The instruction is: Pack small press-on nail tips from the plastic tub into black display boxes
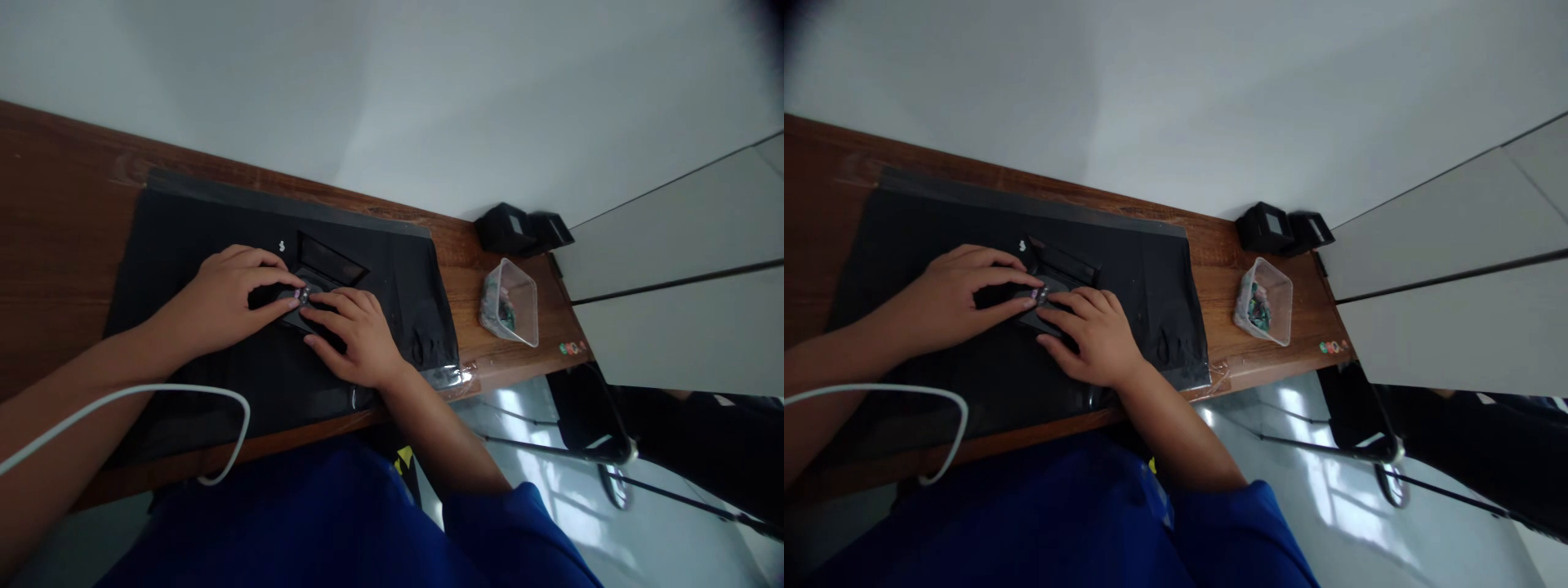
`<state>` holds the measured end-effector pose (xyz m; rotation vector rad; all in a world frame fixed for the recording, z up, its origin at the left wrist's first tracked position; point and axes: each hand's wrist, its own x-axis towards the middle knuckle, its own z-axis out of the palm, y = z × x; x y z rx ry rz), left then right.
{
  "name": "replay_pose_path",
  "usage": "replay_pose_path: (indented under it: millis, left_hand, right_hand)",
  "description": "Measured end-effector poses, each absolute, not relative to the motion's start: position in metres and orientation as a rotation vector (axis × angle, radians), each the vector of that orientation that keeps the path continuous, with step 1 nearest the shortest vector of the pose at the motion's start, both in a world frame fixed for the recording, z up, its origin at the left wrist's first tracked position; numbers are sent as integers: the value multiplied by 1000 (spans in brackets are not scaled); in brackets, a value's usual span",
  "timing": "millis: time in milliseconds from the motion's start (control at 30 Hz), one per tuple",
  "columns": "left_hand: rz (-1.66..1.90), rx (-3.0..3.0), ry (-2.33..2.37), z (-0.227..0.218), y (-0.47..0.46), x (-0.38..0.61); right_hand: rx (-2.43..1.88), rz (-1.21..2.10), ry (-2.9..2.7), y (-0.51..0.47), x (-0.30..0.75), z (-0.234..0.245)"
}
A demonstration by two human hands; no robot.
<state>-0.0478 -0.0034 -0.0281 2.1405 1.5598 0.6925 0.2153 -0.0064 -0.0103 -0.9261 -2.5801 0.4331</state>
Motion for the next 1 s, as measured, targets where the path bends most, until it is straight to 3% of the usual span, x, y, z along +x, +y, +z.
replay_pose_path:
  millis: [1000]
  left_hand:
    - [700,2218,1678,-41,-2,-53]
  right_hand:
    - [-999,448,-2702,-7,205,-5]
